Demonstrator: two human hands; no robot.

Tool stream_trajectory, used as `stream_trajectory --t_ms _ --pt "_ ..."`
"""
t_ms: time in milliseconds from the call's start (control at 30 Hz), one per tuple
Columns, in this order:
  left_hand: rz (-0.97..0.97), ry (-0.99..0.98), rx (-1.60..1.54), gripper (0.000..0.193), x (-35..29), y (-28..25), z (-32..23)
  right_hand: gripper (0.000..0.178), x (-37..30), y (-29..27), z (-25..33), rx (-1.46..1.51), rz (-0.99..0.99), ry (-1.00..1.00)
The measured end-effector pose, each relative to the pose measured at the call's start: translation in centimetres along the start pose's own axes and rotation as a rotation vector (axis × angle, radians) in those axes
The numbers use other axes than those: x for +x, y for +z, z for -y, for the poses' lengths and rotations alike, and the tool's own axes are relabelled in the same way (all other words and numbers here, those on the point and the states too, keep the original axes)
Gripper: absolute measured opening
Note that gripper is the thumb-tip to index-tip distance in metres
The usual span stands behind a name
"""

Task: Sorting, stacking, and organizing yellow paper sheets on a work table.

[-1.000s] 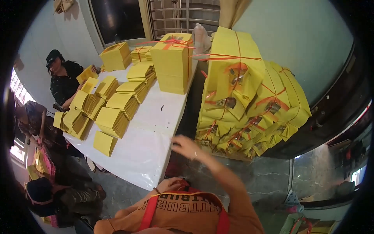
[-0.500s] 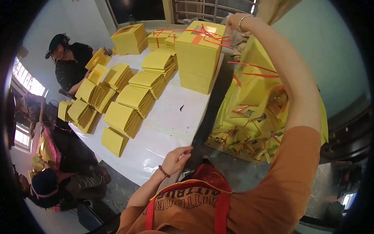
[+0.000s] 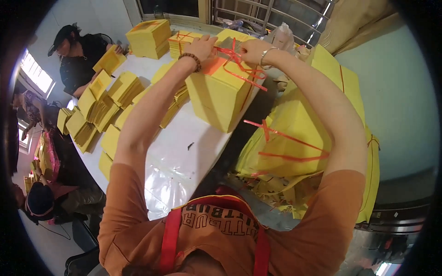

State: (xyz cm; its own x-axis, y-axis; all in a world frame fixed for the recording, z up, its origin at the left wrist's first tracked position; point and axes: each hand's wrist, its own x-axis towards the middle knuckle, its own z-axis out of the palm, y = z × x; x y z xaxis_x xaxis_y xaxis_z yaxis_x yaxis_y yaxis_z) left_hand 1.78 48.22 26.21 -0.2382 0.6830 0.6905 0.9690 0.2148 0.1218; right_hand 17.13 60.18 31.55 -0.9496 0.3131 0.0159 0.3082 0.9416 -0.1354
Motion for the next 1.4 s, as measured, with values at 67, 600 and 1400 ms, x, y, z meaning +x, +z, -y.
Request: stream_trajectory --t_ms 67,600,1400 --pt "0.356 -0.073 0.218 0.020 1.2 0.9 0.0 0.021 -0.3 -0.3 0.2 0.156 0.079 0.107" --pt "0.187 0.097 0.083 0.018 1.1 0.2 -0.6 0.021 0.8 0.9 -1.9 1.006 0.172 0.176" --pt "0.400 0.114 -0.107 0.018 1.2 -1.7 -1.2 0.013 0.7 1.9 -2.6 0.891 0.081 0.114"
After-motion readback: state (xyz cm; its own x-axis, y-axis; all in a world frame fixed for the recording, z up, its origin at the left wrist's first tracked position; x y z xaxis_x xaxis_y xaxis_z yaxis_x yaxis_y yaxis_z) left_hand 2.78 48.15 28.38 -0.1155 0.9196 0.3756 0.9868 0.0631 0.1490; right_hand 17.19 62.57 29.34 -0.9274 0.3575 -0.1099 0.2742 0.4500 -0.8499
